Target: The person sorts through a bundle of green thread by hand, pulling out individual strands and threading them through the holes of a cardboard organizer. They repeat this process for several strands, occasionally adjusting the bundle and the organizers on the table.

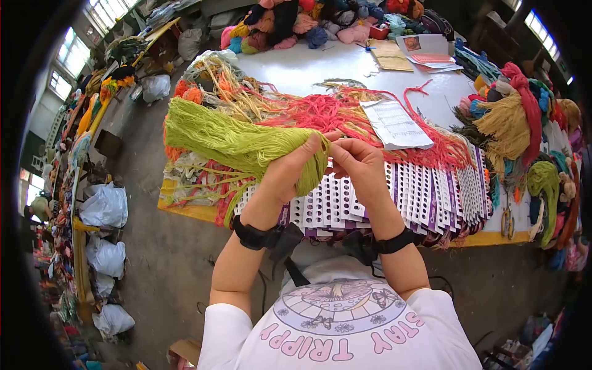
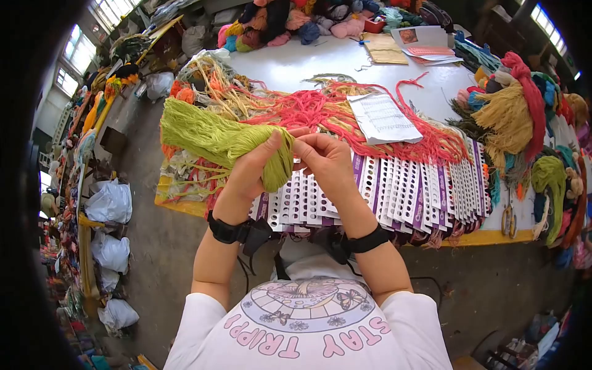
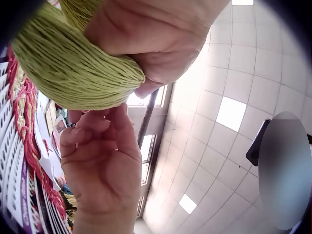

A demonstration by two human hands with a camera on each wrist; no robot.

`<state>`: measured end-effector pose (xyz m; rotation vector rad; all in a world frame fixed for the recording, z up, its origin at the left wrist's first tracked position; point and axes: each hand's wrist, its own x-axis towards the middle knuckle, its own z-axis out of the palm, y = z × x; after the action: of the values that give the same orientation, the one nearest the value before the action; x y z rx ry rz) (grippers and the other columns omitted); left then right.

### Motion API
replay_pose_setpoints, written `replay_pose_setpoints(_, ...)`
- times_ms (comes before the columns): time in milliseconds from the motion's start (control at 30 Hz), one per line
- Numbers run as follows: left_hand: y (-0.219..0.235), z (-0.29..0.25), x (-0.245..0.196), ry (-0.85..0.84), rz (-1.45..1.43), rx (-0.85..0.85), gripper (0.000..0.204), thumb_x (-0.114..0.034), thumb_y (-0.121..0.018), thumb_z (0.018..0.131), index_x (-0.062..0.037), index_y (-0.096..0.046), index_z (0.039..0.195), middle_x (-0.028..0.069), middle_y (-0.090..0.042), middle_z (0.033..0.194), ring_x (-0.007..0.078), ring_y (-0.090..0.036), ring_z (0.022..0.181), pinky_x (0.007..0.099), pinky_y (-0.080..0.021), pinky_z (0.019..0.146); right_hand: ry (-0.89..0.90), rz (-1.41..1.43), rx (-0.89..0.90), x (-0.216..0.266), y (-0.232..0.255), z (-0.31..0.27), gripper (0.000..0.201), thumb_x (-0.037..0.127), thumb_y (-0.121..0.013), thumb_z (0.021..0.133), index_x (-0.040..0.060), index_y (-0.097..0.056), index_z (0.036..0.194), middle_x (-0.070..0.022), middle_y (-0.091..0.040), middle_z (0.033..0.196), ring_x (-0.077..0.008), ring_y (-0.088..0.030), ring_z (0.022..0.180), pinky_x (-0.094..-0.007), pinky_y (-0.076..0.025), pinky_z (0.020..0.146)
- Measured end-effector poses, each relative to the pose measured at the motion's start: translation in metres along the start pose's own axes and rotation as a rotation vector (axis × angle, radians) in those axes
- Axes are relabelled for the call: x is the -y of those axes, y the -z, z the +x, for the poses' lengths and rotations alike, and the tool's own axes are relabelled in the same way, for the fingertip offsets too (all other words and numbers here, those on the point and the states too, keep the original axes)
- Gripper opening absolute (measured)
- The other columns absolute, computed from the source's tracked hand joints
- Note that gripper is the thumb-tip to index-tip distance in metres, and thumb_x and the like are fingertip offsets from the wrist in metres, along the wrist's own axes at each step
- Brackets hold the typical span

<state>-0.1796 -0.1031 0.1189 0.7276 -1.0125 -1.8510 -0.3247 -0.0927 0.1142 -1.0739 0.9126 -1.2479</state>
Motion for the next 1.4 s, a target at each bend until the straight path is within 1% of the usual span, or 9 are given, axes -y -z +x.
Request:
replay_pose_setpoints(133, 0.012, -0.002, 0.001, 0.074, -0.203, -0.123, 0.034, -0.031, -0.047, 0.087, -0.002, -0.054, 0.103, 0.0073, -0.058, 0.095, 0.0137, -0.057, 0.082, 0.0284, -0.05, 0.07, 0.07, 0.046, -0.047, -0.009, 0.005, 0.005, 0.012, 0.012, -0.059, 0.08, 0.0009, -0.062, 0.082, 0.0022, -0.052, 0.059, -0.0026, -0.043, 0.049, -0.0161, -0.035, 0.044)
replay_pose_setpoints(233, 0.015, -0.001, 0.004, 0.071, -0.26, -0.09, 0.03, -0.028, -0.049, 0.086, -0.0026, -0.055, 0.1, 0.0069, -0.058, 0.093, 0.0138, -0.058, 0.08, 0.0296, -0.051, 0.069, 0.104, 0.063, -0.053, -0.013, 0.002, 0.005, 0.011, 0.012, -0.06, 0.079, 0.001, -0.062, 0.081, 0.0024, -0.052, 0.058, -0.0025, -0.043, 0.049, -0.016, -0.034, 0.043)
replay_pose_setpoints(333, 0.013, 0.004, 0.008, 0.023, -0.22, -0.02, 0.04, -0.034, -0.041, 0.088, -0.0013, -0.049, 0.109, 0.0103, -0.054, 0.106, 0.0177, -0.054, 0.095, 0.0343, -0.047, 0.08, 0.056, 0.049, -0.059, -0.012, 0.002, 0.005, 0.012, 0.011, -0.061, 0.078, 0.0002, -0.062, 0.081, 0.0009, -0.055, 0.061, -0.003, -0.047, 0.051, -0.0161, -0.037, 0.044)
replay_pose_setpoints(533, 0.012, 0.007, 0.016, 0.01, -0.165, -0.049, 0.032, -0.025, -0.046, 0.087, -0.0001, -0.051, 0.107, 0.0108, -0.055, 0.104, 0.0167, -0.055, 0.093, 0.0324, -0.047, 0.079, 0.054, -0.121, -0.061, -0.012, -0.002, 0.006, 0.014, 0.012, -0.063, 0.076, -0.0007, -0.063, 0.081, -0.0025, -0.061, 0.069, -0.0047, -0.054, 0.058, -0.017, -0.043, 0.049)
replay_pose_setpoints(733, 0.014, 0.005, 0.014, -0.066, -0.188, -0.121, 0.024, -0.016, -0.052, 0.084, 0.0006, -0.054, 0.101, 0.0089, -0.058, 0.094, 0.0159, -0.057, 0.086, 0.0291, -0.05, 0.073, -0.002, 0.017, -0.045, -0.015, 0.003, 0.007, 0.013, 0.013, -0.063, 0.076, 0.0008, -0.064, 0.081, -0.001, -0.059, 0.066, -0.0036, -0.051, 0.055, -0.016, -0.04, 0.046)
replay_pose_setpoints(933, 0.018, 0.007, 0.017, 0.007, -0.209, -0.142, 0.025, -0.017, -0.053, 0.084, 0.0004, -0.056, 0.101, 0.0089, -0.059, 0.093, 0.0141, -0.057, 0.084, 0.0257, -0.049, 0.071, -0.023, -0.128, -0.041, -0.02, 0.002, 0.008, 0.012, 0.012, -0.063, 0.075, 0.0004, -0.063, 0.08, -0.0011, -0.059, 0.067, -0.0046, -0.051, 0.058, -0.0171, -0.04, 0.051)
replay_pose_setpoints(1133, 0.02, 0.008, 0.019, 0.031, -0.224, -0.137, 0.024, -0.018, -0.054, 0.084, 0.0003, -0.057, 0.099, 0.008, -0.059, 0.091, 0.0134, -0.058, 0.08, 0.0238, -0.049, 0.065, 0.003, -0.034, -0.026, -0.016, -0.002, 0.007, 0.011, 0.009, -0.062, 0.076, 0.0001, -0.062, 0.082, -0.0007, -0.059, 0.067, -0.0044, -0.05, 0.059, -0.0177, -0.04, 0.051)
replay_pose_setpoints(1233, 0.032, 0.009, 0.025, -0.015, -0.03, -0.122, 0.024, -0.019, -0.052, 0.085, 0.0007, -0.056, 0.099, 0.0094, -0.058, 0.094, 0.0167, -0.058, 0.083, 0.0282, -0.049, 0.072, 0.053, -0.067, -0.069, -0.021, -0.003, 0.006, 0.01, 0.01, -0.062, 0.076, 0.0005, -0.062, 0.081, 0.0007, -0.057, 0.065, -0.0037, -0.048, 0.057, -0.0176, -0.039, 0.049)
replay_pose_setpoints(1400, 0.029, 0.005, 0.013, 0.042, -0.105, -0.213, 0.02, -0.014, -0.055, 0.083, -0.0007, -0.057, 0.097, 0.0078, -0.059, 0.092, 0.0154, -0.058, 0.082, 0.0265, -0.05, 0.068, -0.074, -0.019, -0.062, -0.027, 0.003, 0.01, 0.012, 0.014, -0.062, 0.077, 0.0017, -0.061, 0.078, 0.0036, -0.052, 0.061, -0.0014, -0.042, 0.053, -0.0165, -0.034, 0.046)
